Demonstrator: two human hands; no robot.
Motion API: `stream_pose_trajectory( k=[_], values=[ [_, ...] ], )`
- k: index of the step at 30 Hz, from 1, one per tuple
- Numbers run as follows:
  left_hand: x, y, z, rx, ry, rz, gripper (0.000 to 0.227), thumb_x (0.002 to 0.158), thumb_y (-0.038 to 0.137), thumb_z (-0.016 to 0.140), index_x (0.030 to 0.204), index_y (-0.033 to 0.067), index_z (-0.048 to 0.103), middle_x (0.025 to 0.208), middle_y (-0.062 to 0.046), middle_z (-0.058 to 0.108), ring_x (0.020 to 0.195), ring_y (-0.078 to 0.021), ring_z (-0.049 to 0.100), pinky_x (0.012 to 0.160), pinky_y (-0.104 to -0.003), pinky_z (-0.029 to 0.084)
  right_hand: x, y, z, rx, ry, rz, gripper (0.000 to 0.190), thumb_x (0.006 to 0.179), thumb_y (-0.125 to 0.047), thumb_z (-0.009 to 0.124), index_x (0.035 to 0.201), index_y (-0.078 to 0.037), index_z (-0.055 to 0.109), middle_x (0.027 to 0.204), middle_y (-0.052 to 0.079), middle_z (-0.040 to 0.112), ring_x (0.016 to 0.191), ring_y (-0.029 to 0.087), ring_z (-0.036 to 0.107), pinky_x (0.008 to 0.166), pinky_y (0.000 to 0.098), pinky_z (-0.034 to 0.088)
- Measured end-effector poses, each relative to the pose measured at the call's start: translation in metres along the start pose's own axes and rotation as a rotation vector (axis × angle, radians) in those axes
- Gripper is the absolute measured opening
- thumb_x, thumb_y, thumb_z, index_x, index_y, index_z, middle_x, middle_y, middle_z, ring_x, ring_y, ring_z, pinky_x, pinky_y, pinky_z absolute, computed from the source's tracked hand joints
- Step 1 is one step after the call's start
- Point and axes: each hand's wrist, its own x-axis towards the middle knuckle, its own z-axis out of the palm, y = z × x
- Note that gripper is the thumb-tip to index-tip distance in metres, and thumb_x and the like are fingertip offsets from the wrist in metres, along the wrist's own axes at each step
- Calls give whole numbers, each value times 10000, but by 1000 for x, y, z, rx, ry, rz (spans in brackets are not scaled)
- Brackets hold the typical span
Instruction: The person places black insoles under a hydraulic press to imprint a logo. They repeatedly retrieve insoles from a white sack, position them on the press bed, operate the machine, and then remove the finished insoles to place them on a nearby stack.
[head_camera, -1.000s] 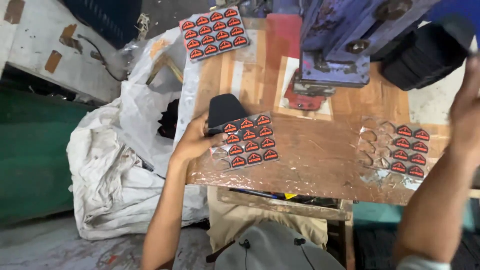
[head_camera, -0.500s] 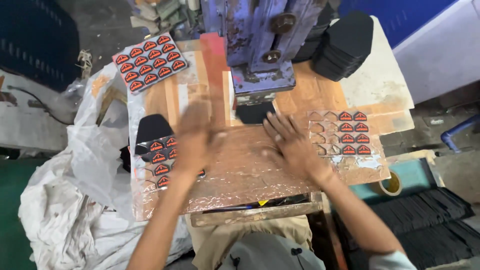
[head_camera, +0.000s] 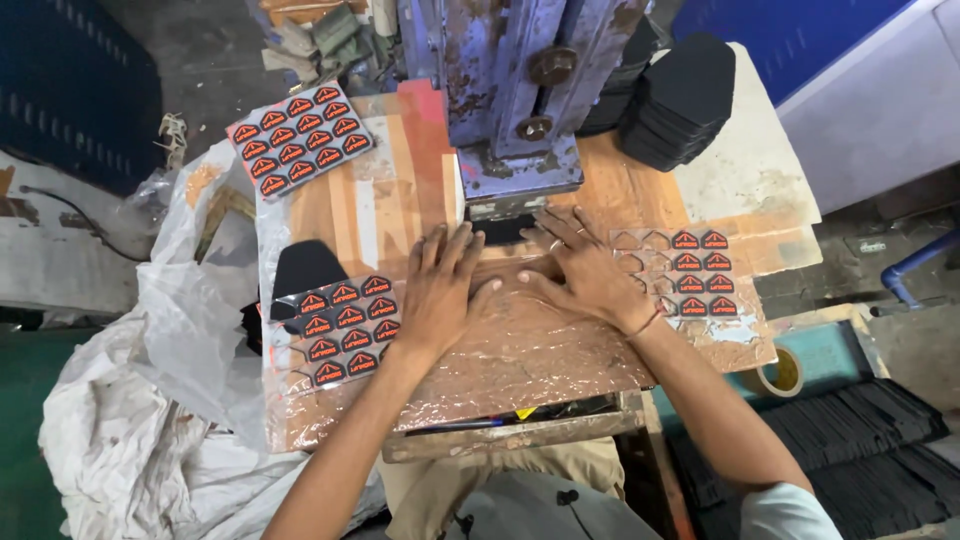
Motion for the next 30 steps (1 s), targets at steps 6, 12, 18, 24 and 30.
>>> stream_pose_trajectory(
  k=[6,12,18,24,30],
  values=[
    [0,7,-3,-42,1,-46,605,979,469,604,1438,79,553,1519,-173,459,1413,-415,376,1195,-602,251,-13,-10,-10,-16,24,38,529,979,-436,704,1355,-72,629,1394,220,619,1387,404,534,1222,494,349],
    [-5,0,8,-32,72,-4,572,998,445,595,1464,116,554,1546,-177,445,1440,-429,347,1205,-634,224,-234,113,-30,-175,534,804,873,889,-279,945,1413,226,464,1423,374,556,1306,391,569,1090,445,467],
    [-2,0,6,-63,44,-12,573,1000,430,585,1470,104,545,1546,-152,441,1455,-423,342,1222,-634,198,-220,20,-124,111,443,937,211,1101,-131,703,1169,66,738,870,129,738,724,108,707,695,273,580],
    [-9,-1,6,-27,44,21,619,985,400,602,1502,71,517,1593,-135,404,1474,-425,326,1226,-623,211,-130,-4,-32,873,483,752,123,1108,-124,660,1042,-53,736,792,50,691,669,122,577,560,252,472],
    [-13,-7,12,10,102,100,661,921,354,632,1508,77,507,1618,-150,382,1481,-430,326,1209,-607,211,-28,-13,23,699,71,677,332,948,-121,711,1280,-107,715,722,-11,672,542,68,528,489,253,443]
  ],
)
